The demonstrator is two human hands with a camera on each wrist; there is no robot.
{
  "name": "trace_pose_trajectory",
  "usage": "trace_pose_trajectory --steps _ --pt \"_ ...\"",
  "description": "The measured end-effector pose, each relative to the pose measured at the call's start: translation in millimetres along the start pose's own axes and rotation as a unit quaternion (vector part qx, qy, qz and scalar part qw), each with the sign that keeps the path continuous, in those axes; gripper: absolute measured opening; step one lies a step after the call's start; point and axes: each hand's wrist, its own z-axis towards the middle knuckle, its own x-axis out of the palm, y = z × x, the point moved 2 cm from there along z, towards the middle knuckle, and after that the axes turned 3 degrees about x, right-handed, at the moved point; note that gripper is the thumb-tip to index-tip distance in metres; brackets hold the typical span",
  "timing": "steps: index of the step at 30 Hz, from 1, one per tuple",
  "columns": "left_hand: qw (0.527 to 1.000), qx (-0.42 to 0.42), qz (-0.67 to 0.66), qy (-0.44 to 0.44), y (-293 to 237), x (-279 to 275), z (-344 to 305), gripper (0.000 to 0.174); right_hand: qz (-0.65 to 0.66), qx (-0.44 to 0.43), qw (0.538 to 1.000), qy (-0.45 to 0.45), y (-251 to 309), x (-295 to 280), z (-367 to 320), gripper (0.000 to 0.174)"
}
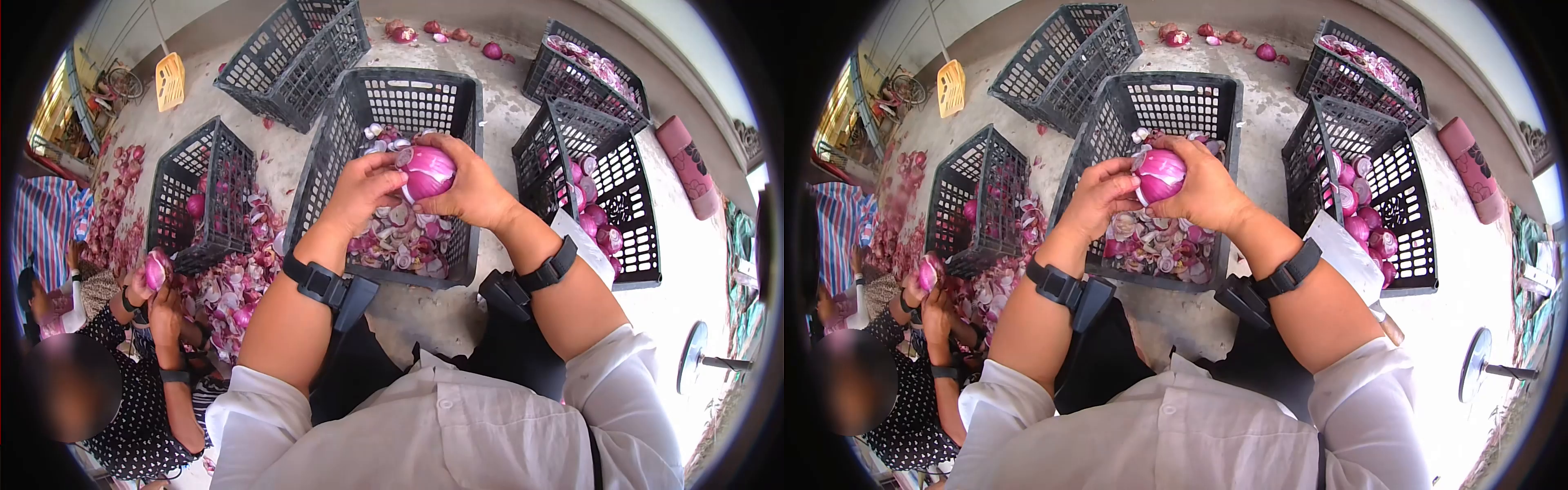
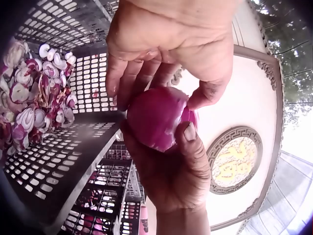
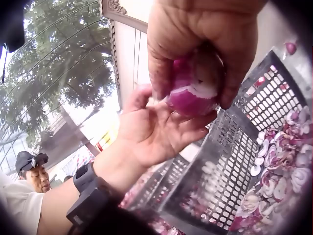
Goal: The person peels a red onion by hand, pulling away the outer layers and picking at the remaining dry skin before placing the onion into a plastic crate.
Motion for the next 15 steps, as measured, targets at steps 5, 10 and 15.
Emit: trace_pose_trajectory --steps 5,10,15 --pt "0.998 -0.005 -0.060 -0.001 2 0 0 0.040 -0.058 -0.045 0.997 -0.026 10 2 -3 0.079" --pt "0.997 0.006 -0.070 -0.011 10 2 7 0.035 -0.100 -0.062 0.992 -0.040 10 7 -4 0.077" --pt "0.997 0.001 -0.046 -0.064 13 6 10 0.034 -0.098 -0.046 0.992 -0.066 12 11 -4 0.074"
